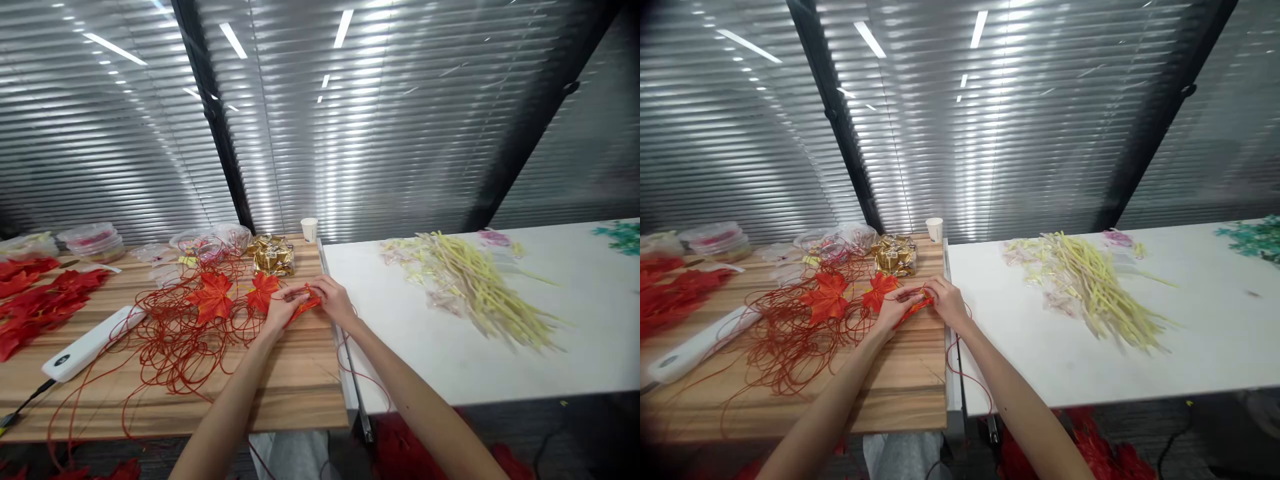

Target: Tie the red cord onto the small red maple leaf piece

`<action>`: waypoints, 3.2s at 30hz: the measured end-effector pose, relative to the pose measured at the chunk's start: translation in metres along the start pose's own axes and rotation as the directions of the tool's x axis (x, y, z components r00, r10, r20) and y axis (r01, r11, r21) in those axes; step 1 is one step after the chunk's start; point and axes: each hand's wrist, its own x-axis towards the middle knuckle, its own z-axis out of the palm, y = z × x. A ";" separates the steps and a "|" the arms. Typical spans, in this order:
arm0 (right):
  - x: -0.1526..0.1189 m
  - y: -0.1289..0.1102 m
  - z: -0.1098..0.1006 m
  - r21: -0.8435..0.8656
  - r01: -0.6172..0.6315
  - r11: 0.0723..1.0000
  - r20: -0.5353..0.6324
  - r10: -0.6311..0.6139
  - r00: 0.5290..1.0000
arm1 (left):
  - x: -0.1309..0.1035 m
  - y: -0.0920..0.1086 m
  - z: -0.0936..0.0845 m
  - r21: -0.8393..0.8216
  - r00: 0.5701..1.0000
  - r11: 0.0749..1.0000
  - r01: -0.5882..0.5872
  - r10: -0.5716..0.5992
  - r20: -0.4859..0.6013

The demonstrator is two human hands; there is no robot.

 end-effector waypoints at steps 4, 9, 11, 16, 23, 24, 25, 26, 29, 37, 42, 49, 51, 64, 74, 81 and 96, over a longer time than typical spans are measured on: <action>0.000 0.000 -0.001 0.011 0.002 1.000 -0.001 -0.002 1.000 | 0.000 0.000 0.000 -0.006 1.000 1.000 -0.001 0.001 0.013; 0.000 -0.001 -0.002 -0.002 0.007 1.000 -0.004 -0.007 1.000 | 0.001 0.000 0.000 -0.005 1.000 1.000 -0.003 0.003 0.014; 0.000 -0.001 -0.002 -0.012 0.012 1.000 0.001 -0.012 1.000 | 0.001 0.000 0.000 -0.006 1.000 1.000 0.001 -0.001 0.012; 0.000 -0.002 -0.002 -0.035 0.023 0.999 0.029 -0.022 0.999 | 0.001 -0.002 -0.001 -0.010 1.000 1.000 0.013 -0.013 0.005; 0.000 -0.003 -0.001 -0.034 0.026 0.999 0.029 -0.025 0.999 | 0.002 -0.003 -0.002 -0.017 1.000 1.000 0.010 -0.010 -0.003; 0.000 -0.004 -0.001 -0.036 0.023 0.999 0.030 -0.022 0.999 | 0.002 -0.003 -0.002 -0.020 1.000 1.000 0.010 -0.010 0.000; 0.000 -0.004 -0.001 -0.039 0.021 0.999 0.031 -0.019 0.999 | 0.002 -0.003 -0.002 -0.022 1.000 1.000 0.010 -0.010 0.001; 0.000 -0.004 -0.002 -0.041 0.018 0.999 0.033 -0.017 0.999 | 0.002 -0.003 -0.002 -0.021 1.000 1.000 0.011 -0.011 0.000; 0.000 -0.004 -0.001 -0.051 0.016 0.999 0.037 -0.014 0.999 | 0.002 -0.004 -0.002 -0.018 1.000 1.000 0.007 -0.007 -0.004; 0.000 -0.004 -0.001 -0.059 0.033 0.998 0.027 -0.031 0.999 | 0.002 -0.003 -0.002 0.007 1.000 1.000 -0.013 0.013 0.011; 0.000 -0.003 0.000 -0.067 0.029 0.997 0.016 -0.028 0.999 | 0.001 -0.001 -0.001 -0.004 1.000 1.000 -0.013 0.013 0.012; 0.000 -0.004 0.002 -0.054 0.020 0.998 0.023 -0.019 1.000 | 0.002 -0.003 -0.002 0.027 1.000 0.999 -0.030 0.030 0.008; 0.000 -0.004 0.002 -0.052 0.015 0.999 0.026 -0.014 1.000 | 0.003 -0.004 -0.003 0.038 0.999 0.999 -0.034 0.034 0.004; 0.000 -0.005 0.002 -0.038 0.008 0.999 0.020 -0.007 1.000 | 0.003 -0.004 -0.003 0.063 0.999 0.997 -0.048 0.048 0.001; 0.000 -0.004 0.003 -0.036 0.015 0.999 0.012 -0.015 1.000 | 0.003 -0.005 -0.003 0.040 0.999 0.998 -0.039 0.038 0.009; -0.001 -0.003 0.002 -0.046 0.014 0.999 0.020 -0.013 1.000 | 0.003 -0.005 -0.003 0.029 0.999 0.999 -0.032 0.031 0.016; 0.000 -0.006 0.001 -0.028 0.016 0.999 0.029 -0.016 0.999 | 0.002 -0.002 -0.002 0.046 0.999 0.998 -0.031 0.031 0.012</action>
